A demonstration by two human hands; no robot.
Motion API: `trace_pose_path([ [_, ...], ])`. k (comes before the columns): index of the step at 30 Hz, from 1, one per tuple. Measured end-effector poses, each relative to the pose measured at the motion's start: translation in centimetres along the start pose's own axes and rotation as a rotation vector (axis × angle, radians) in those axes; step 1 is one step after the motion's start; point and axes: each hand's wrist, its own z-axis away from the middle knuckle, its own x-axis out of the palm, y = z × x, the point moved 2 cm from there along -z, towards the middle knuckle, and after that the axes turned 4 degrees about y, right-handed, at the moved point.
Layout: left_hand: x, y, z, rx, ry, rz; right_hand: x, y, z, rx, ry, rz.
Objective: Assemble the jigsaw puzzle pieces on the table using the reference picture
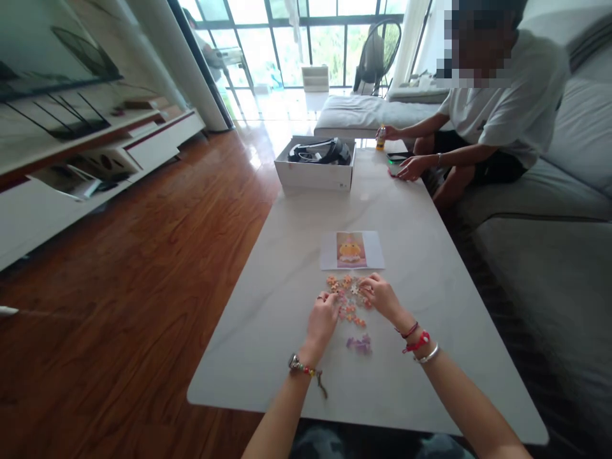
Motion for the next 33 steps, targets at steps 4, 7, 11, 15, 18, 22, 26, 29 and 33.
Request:
trace_pose_path([
  [4,0.1,0.0,-2.0,-0.041,0.023,-0.056,1.7,0.2,-2.4,0.005,-0.094,0.065],
  [7,0.3,0.0,-2.5,-0.063,0.011,-0.080,2.4,0.1,-2.5,0.011,-0.135,0.110],
  [11,0.6,-0.2,-2.6,-0.070,-0.005,-0.108,2.4,0.1,-2.3,0.046,-0.159,0.152],
  [15,0.5,-0.2,-2.5,-0.079,-0.011,-0.128,1.5,1.1,-2.1,0.060,-0.160,0.117],
  [18,0.4,-0.3,-2.5,-0.086,-0.017,-0.119,0.1,1.9,-1.9,0.057,-0.078,0.059],
  [22,0.1,-0.2,-2.6,-0.079,0.010,-0.118,-0.8,2.0,-1.6,0.080,-0.029,0.042],
  [26,-0.1,0.3,-2.3,-0.067,0.045,-0.090,0.5,0.7,-2.0,0.059,-0.131,0.102],
  [29,-0.2,0.5,-1.4,-0.076,0.041,-0.070,1.8,0.1,-2.4,0.088,-0.216,0.214],
  [33,-0.1,0.4,0.1,-0.076,0.037,-0.039,2.4,0.1,-3.3,0.140,-0.214,0.196],
])
